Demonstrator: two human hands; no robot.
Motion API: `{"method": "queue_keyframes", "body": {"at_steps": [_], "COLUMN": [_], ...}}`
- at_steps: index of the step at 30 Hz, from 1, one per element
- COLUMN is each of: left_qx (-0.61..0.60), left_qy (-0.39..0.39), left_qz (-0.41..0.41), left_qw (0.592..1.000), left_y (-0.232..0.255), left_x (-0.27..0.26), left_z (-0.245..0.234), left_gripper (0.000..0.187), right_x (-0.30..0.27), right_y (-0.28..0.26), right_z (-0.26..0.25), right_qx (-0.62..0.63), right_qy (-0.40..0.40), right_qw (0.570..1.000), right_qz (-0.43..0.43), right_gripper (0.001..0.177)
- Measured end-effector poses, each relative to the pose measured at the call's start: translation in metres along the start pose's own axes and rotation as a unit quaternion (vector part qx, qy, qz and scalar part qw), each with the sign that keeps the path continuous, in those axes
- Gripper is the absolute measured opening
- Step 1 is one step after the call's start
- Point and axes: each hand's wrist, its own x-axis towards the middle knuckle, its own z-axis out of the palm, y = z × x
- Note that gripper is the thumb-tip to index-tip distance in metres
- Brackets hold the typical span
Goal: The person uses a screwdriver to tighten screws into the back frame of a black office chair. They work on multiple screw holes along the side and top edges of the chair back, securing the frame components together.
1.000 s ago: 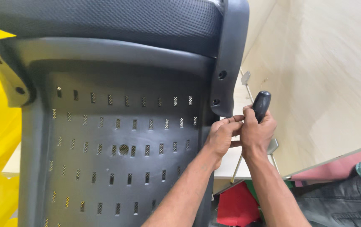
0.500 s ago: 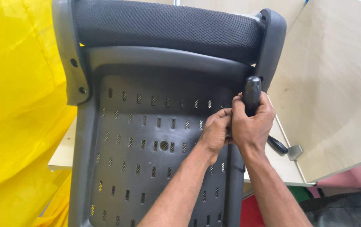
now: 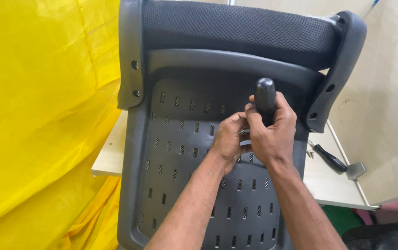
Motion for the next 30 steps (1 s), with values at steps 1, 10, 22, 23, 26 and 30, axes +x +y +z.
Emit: {"method": "queue_keyframes", "body": {"at_steps": [1, 10, 22, 23, 26, 30], "left_qx": [-0.004, 0.006, -0.057, -0.057, -0.108, -0.096], "left_qy": [0.007, 0.055, 0.035, 0.017, -0.023, 0.03], "left_qz": [-0.004, -0.003, 0.016, 0.019, 0.001, -0.03], "left_qw": [1.0, 0.998, 0.998, 0.998, 0.994, 0.994], "left_y": [0.002, 0.024, 0.046, 0.047, 0.051, 0.061], "left_x": [-0.001, -0.015, -0.028, -0.031, -0.034, -0.036], "left_z": [-0.004, -0.033, -0.105, -0.113, -0.132, -0.146], "left_gripper": [0.035, 0.033, 0.015, 0.014, 0.016, 0.015], "right_x": [0.0, 0.005, -0.032, -0.036, -0.049, -0.062], "right_y": [-0.003, -0.024, -0.062, -0.067, -0.079, -0.094], "right_z": [0.003, 0.026, 0.095, 0.103, 0.121, 0.134], "right_qx": [0.017, 0.099, 0.133, 0.131, 0.109, 0.078], "right_qy": [-0.016, -0.097, -0.118, -0.11, -0.102, -0.108], "right_qw": [1.0, 0.989, 0.973, 0.974, 0.975, 0.983], "right_qz": [-0.009, -0.053, -0.147, -0.151, -0.163, -0.127], "right_gripper": [0.007, 0.008, 0.013, 0.012, 0.009, 0.009]}}
